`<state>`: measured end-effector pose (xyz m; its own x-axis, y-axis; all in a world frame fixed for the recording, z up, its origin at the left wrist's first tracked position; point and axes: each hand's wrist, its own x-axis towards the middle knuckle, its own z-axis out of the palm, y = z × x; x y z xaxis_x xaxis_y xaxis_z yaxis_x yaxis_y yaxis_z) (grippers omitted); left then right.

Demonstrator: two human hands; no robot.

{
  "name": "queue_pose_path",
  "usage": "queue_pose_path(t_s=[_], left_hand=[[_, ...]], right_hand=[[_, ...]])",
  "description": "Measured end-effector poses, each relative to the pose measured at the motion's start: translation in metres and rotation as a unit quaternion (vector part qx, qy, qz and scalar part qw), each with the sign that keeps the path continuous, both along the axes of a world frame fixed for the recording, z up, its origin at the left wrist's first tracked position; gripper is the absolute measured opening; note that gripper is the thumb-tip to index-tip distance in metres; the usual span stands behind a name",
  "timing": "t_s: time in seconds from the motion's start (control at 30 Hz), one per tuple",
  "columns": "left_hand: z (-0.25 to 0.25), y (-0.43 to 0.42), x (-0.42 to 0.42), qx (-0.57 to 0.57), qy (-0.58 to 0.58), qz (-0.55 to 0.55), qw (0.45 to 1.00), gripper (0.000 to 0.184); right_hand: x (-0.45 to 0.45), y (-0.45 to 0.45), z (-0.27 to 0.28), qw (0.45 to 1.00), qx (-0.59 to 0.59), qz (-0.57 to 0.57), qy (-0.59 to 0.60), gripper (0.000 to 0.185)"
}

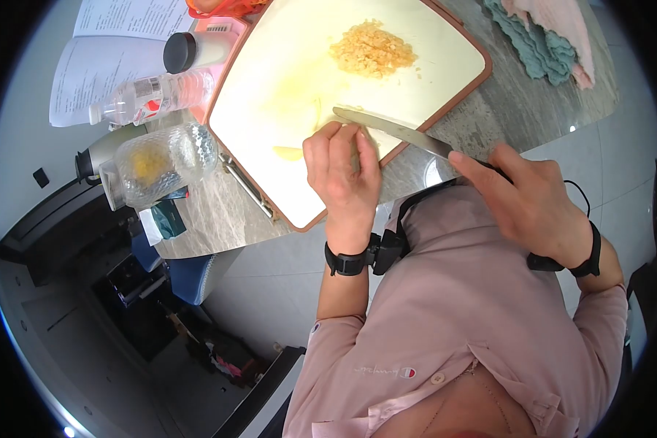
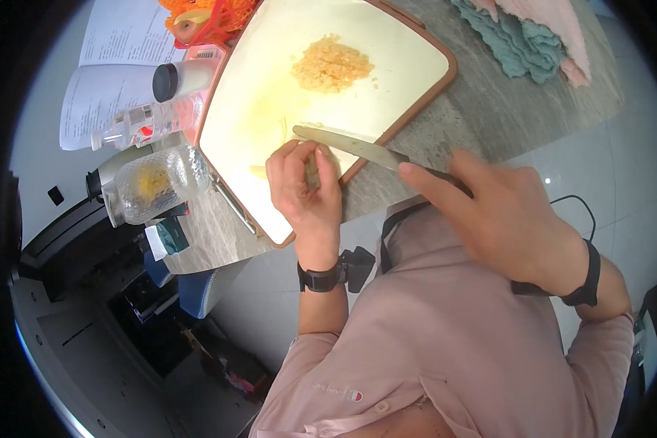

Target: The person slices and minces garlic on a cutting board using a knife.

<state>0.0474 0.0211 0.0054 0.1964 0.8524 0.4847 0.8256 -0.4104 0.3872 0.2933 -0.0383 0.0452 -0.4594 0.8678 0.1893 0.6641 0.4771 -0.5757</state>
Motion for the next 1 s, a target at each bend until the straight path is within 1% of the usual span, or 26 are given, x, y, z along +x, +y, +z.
queue_pose_path(t_s=[0.13,0.37,0.47,0.67,0.77,0.83,0.93,1.0], left_hand=[[0.0016,-0.0001,0.0026,0.001,-0.001,0.005,1.0,0.014],[0.0017,-0.0012,0.0023,-0.007,-0.007,0.006,1.0,0.013],[-0.0002,-0.0008,0.0017,-0.006,-0.017,0.003,1.0,0.02],[0.0002,-0.0002,0.0007,-0.003,-0.006,-0.002,1.0,0.021],[0.0005,0.0002,0.0018,0.011,0.0,-0.004,1.0,0.021],[0.0016,0.0001,0.0031,0.009,0.002,0.001,1.0,0.017],[0.0023,0.0,0.0029,0.003,0.002,0.002,1.0,0.014],[0.0019,0.0,0.0022,0.003,-0.002,-0.001,1.0,0.016]], right_hand=[[0.005,-0.0081,0.0043,1.0,-0.022,0.004,-0.022,0.063],[0.0031,-0.009,0.0037,0.999,-0.034,0.006,-0.022,0.064],[-0.0011,-0.006,0.0014,0.999,-0.035,0.004,-0.027,0.064],[-0.0011,-0.0036,-0.0015,1.0,-0.027,0.0,-0.009,0.063],[0.0026,-0.0084,0.0035,0.999,-0.031,0.0,-0.005,0.063],[0.0043,-0.0111,0.0036,0.999,-0.037,-0.002,-0.005,0.064],[0.0028,-0.0097,0.0043,1.0,-0.019,-0.005,0.008,0.056],[0.0017,-0.0088,0.0046,1.0,-0.024,-0.003,-0.002,0.058]])
